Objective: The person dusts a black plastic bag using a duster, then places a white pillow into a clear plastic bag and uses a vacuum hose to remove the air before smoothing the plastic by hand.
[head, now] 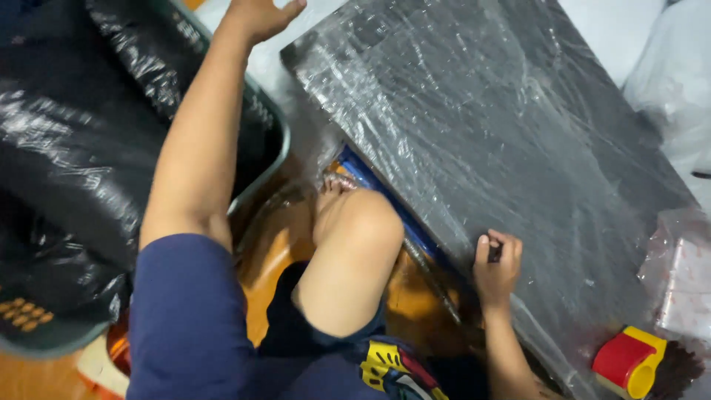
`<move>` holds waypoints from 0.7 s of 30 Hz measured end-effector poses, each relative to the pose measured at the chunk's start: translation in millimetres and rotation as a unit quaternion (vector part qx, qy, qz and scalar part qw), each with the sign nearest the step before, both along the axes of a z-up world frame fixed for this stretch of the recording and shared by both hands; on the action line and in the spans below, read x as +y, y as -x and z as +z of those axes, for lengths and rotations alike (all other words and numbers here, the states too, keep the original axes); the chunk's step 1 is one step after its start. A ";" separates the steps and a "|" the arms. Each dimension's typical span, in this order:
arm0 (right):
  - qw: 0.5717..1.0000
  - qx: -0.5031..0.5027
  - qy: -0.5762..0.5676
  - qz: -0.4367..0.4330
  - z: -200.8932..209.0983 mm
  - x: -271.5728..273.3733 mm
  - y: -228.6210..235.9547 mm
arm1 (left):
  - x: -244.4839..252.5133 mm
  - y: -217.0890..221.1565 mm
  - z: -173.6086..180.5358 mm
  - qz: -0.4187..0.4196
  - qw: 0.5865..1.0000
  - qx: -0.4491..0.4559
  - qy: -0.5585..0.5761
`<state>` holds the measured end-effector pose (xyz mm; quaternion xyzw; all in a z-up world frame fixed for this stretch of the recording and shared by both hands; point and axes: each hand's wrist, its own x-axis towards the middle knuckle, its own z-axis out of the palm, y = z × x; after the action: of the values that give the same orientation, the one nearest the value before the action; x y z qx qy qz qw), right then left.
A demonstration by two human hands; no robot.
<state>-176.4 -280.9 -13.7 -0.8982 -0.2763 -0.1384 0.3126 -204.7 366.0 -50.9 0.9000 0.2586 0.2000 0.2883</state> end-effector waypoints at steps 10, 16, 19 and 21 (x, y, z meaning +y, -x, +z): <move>0.996 0.070 0.036 -0.030 4.3 5.0 -0.8 | 33.4 -86.2 -83.8 0.042 0.958 0.257 0.117; 0.997 0.037 0.069 -0.013 18.1 17.3 3.6 | 36.4 -92.6 -98.1 -0.041 0.883 0.427 0.189; 0.994 0.070 0.080 -0.034 16.8 16.0 4.3 | 38.0 -89.2 -92.9 -0.040 0.865 0.444 0.230; 0.993 0.061 0.089 -0.035 11.3 12.5 3.3 | 40.0 -89.6 -100.4 -0.043 0.855 0.456 0.245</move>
<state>-179.8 -268.4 -2.5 -0.9385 -0.2360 -0.0690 0.2423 -115.1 406.1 -151.3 0.8009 0.3623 -0.3151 0.3578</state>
